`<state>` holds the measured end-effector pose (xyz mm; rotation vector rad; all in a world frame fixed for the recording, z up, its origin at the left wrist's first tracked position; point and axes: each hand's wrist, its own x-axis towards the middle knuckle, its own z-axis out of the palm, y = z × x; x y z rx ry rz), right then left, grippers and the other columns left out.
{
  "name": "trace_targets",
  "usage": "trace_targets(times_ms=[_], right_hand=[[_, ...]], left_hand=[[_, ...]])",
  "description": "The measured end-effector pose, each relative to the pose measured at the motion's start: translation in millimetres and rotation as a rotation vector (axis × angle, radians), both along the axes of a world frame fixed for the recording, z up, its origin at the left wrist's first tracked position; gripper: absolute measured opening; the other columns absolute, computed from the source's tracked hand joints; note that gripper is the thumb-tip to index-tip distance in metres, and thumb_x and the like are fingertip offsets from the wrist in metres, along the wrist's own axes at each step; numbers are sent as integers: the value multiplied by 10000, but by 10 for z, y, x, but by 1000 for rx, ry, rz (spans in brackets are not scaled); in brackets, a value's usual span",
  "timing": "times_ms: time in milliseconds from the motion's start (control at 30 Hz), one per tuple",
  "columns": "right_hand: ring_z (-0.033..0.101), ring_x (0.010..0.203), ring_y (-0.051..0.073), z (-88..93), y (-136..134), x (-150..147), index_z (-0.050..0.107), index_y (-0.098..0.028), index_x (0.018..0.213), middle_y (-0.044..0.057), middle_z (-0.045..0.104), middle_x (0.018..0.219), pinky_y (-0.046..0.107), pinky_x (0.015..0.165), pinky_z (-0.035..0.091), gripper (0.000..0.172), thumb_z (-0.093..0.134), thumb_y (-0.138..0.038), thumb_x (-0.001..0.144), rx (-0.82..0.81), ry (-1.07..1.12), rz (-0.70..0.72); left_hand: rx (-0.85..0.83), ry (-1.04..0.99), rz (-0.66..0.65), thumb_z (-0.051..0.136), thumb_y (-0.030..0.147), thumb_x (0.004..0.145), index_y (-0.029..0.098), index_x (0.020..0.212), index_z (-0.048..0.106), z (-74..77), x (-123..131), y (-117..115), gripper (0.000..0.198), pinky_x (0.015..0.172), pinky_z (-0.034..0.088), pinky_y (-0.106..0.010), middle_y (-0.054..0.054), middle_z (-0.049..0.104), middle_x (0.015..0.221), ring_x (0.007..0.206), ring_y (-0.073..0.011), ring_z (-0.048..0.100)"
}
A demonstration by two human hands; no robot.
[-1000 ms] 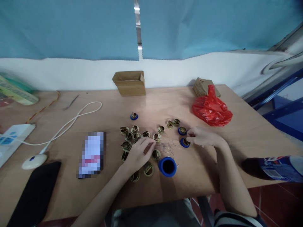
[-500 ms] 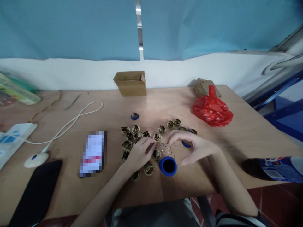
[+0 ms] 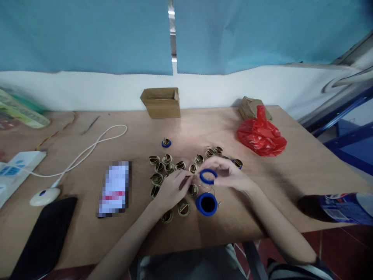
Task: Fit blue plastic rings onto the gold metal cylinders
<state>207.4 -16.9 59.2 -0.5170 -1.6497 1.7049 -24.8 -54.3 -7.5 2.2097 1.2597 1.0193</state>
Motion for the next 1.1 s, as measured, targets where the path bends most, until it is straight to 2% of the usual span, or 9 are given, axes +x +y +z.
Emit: trace_targets(times_ms=[100,200,267,333,567,700,833,933,1100], right_hand=[[666,1128,197,-203,107,-30,665,-260,1159,47,715,1209,370,1012,513,350,804,-314,843,91,-128,-310],[685,902,195,-391,182,-81,677,-243,1157,49,732,1114,352,831,559,385,811,-379,823,227,-370,-440],[662,781,177,-477,194,-119,683,-235,1171,45,738,1081,337,744,555,404,800,-415,828,307,-460,-413],[660,767,172,-525,183,-157,683,-238,1189,48,739,1120,334,738,554,408,780,-438,847,383,-485,-374],[706,925,229,-581,161,-222,659,-249,1268,84,739,1194,394,845,566,426,761,-393,879,553,-634,-361],[685,1105,268,-620,185,-225,631,-253,1289,92,724,1230,467,982,533,424,749,-362,896,626,-617,-364],[639,1180,276,-633,177,-236,641,-214,1253,126,670,1259,472,1032,517,387,737,-347,902,674,-620,-360],[620,1199,279,-618,156,-244,618,-199,1288,146,624,1287,473,1036,519,426,725,-357,907,680,-634,-376],[635,1173,257,-565,146,-240,624,-235,1259,111,657,1243,459,1025,524,333,661,-365,955,677,-596,-379]], left_hand=[[36,-24,47,549,144,965,204,992,638,-1,3,7,111,806,553,-298,-44,725,952,885,-180,701],[59,-51,97,542,140,967,200,981,635,14,8,8,112,809,555,-280,-40,727,940,865,-167,702],[62,-58,108,533,142,970,199,971,633,27,9,6,115,798,557,-272,-37,726,926,836,-160,700],[53,-53,98,525,143,970,200,969,630,37,8,3,120,795,560,-273,-36,724,922,830,-159,699],[38,-29,70,520,147,971,209,987,625,24,7,7,124,804,567,-296,-40,715,937,857,-170,699],[16,-44,69,522,145,974,211,993,627,8,14,8,126,810,564,-289,-38,718,948,868,-165,701],[19,-30,76,532,153,975,210,1002,626,10,10,3,114,817,562,-287,-40,719,971,879,-166,701],[15,-25,75,532,153,978,209,999,624,23,8,-2,110,805,560,-281,-37,714,961,869,-162,696],[11,-38,75,527,157,983,209,1000,625,29,12,-6,112,821,561,-288,-39,716,971,886,-163,698]])
